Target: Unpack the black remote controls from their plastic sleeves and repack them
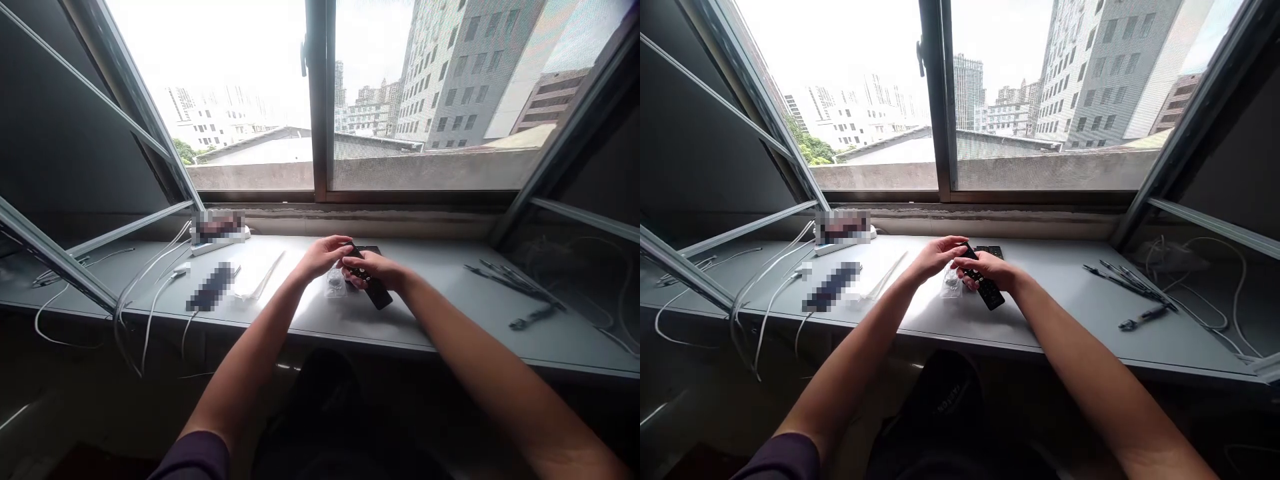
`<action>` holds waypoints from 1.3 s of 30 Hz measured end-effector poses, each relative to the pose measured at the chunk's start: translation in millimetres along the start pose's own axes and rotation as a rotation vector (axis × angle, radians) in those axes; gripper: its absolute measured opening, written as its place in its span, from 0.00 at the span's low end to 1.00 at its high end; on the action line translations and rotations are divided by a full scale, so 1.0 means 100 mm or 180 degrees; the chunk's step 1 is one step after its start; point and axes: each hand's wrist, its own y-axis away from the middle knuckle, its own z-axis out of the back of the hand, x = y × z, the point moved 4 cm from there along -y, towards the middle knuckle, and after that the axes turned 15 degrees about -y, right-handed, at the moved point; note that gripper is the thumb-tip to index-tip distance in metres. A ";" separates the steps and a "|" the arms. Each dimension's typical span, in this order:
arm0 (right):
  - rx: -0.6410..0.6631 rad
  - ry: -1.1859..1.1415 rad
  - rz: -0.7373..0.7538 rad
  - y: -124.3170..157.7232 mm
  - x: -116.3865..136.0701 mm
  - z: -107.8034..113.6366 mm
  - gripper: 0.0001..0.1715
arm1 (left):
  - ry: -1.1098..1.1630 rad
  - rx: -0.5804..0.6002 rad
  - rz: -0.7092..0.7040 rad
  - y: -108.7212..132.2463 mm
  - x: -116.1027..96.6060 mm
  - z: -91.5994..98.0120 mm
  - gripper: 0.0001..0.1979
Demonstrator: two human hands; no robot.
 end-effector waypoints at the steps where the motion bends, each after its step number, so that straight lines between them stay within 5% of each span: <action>1: -0.0034 -0.0065 0.0024 0.00 0.00 0.01 0.30 | 0.0079 -0.0020 0.0019 -0.04 0.02 -0.04 0.25; 6: -0.0104 -0.0628 -0.0100 -0.04 0.01 0.07 0.21 | 0.0515 -0.0646 -0.0136 -0.20 0.16 0.06 0.30; 9: -0.0004 -0.1053 -0.0256 -0.06 0.02 0.08 0.27 | 0.0604 -0.1023 -0.0079 -0.24 0.33 0.19 0.28; 12: -0.0017 -0.1308 -0.0308 -0.07 0.04 0.09 0.30 | 0.0313 -0.1289 0.0227 -0.23 0.52 0.28 0.27; 17: -0.0528 -0.1603 -0.0150 -0.08 0.07 0.14 0.19 | -0.0687 -0.1797 0.0221 -0.14 0.66 0.38 0.25; 22: -0.1098 -0.1480 -0.0023 -0.08 0.08 0.19 0.13 | -0.1309 -0.1831 0.0193 -0.12 0.65 0.36 0.20; 29: -0.0460 -0.1896 0.0043 -0.08 0.12 0.16 0.20 | -0.1670 -0.1773 0.0073 -0.09 0.59 0.34 0.18; 35: -0.0789 -0.1578 0.0249 -0.10 0.06 0.24 0.04 | -0.1767 -0.1756 0.0078 -0.10 0.57 0.34 0.18; 39: -0.0762 -0.1360 0.0318 -0.13 0.01 0.28 0.07 | -0.1813 -0.1755 0.0104 -0.09 0.55 0.34 0.18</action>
